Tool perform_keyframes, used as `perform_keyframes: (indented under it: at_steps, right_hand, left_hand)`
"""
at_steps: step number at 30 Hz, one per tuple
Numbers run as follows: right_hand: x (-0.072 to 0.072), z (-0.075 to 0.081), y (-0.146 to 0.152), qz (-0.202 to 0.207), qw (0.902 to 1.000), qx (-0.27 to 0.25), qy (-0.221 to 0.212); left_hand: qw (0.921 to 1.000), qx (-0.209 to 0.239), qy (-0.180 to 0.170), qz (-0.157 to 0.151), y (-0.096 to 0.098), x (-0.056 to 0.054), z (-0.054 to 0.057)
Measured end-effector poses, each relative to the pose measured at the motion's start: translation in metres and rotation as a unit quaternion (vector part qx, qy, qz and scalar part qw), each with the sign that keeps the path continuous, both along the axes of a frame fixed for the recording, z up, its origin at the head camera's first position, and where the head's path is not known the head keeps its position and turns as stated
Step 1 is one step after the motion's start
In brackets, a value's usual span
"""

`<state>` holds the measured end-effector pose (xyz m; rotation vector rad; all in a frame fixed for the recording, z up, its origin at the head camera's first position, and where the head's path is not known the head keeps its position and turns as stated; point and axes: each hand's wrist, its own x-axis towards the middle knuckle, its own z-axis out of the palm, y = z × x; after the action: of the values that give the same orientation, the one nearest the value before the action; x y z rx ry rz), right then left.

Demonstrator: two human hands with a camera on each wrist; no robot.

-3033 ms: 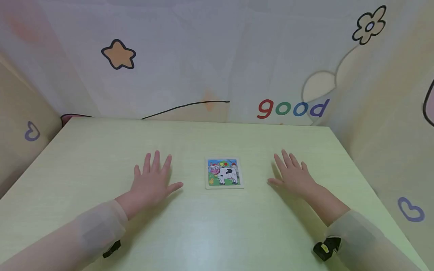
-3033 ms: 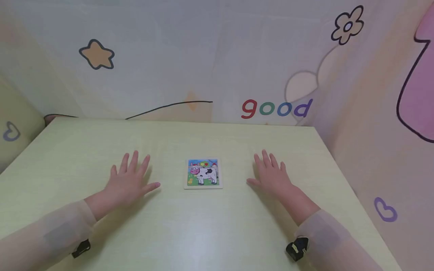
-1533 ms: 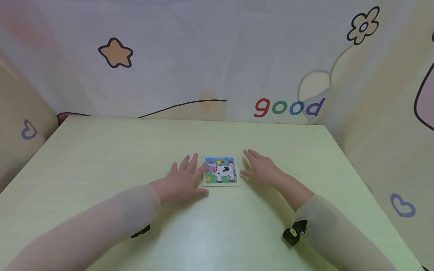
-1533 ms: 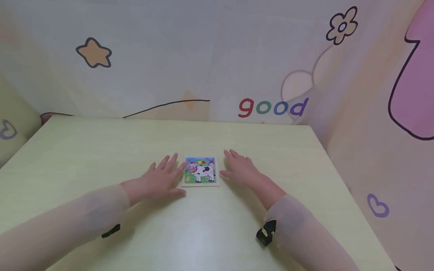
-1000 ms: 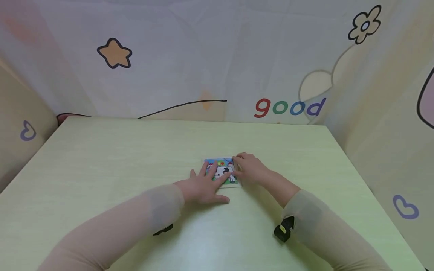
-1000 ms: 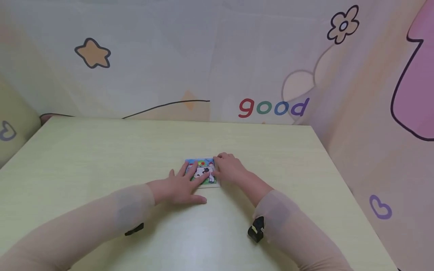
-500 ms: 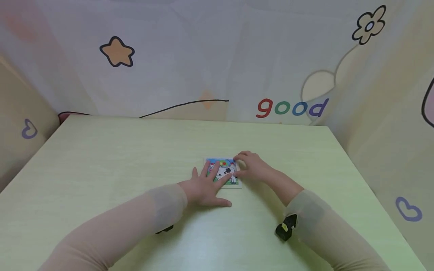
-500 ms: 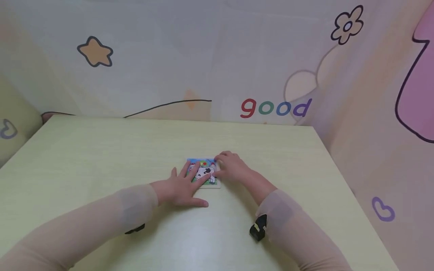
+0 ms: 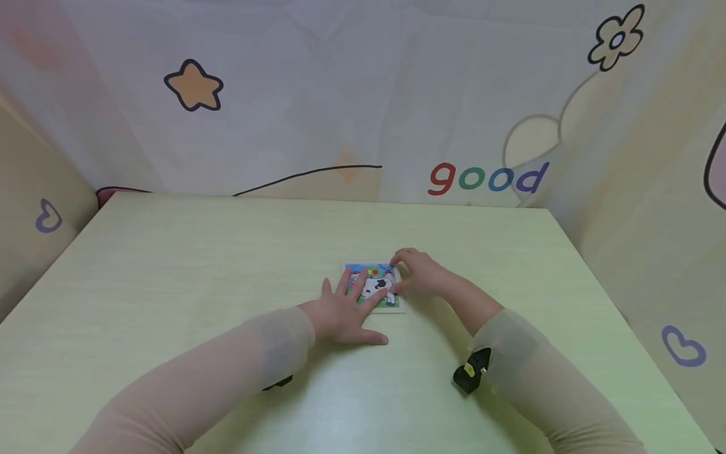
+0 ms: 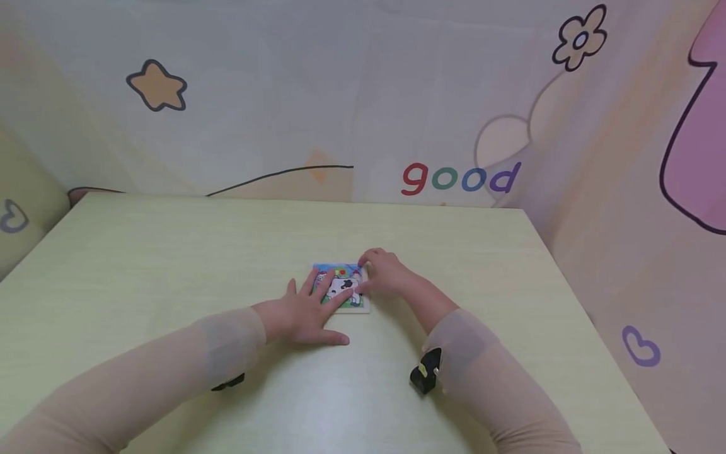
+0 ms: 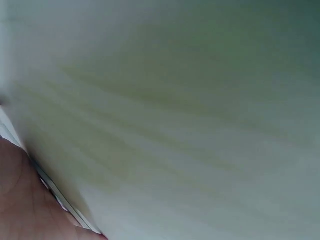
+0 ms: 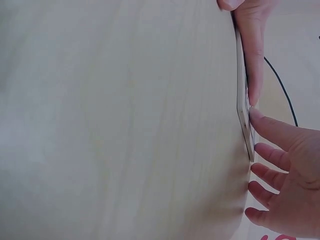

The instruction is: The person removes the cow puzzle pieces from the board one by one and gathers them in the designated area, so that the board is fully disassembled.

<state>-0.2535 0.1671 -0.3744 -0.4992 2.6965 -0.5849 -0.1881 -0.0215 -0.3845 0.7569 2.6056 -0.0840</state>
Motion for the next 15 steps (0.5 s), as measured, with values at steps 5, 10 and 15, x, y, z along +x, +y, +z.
perform_keyframes:
  at_steps: [5, 10, 15]
  right_hand:
    - [0.0, -0.0007, -0.0004, -0.008, 0.9997, -0.019, -0.009]
    - [0.0005, -0.002, -0.0012, -0.02, 0.9992, -0.033, -0.01]
    - [0.0031, 0.0013, -0.0024, -0.031, 0.9991, -0.028, -0.005]
  left_hand:
    - [1.0, -0.007, -0.004, 0.001, 0.0011, 0.0011, 0.0032]
    - [0.9999, -0.014, -0.004, 0.003, 0.0011, 0.0012, 0.0045]
    - [0.9999, -0.012, -0.003, 0.0, 0.0024, 0.0004, 0.0032]
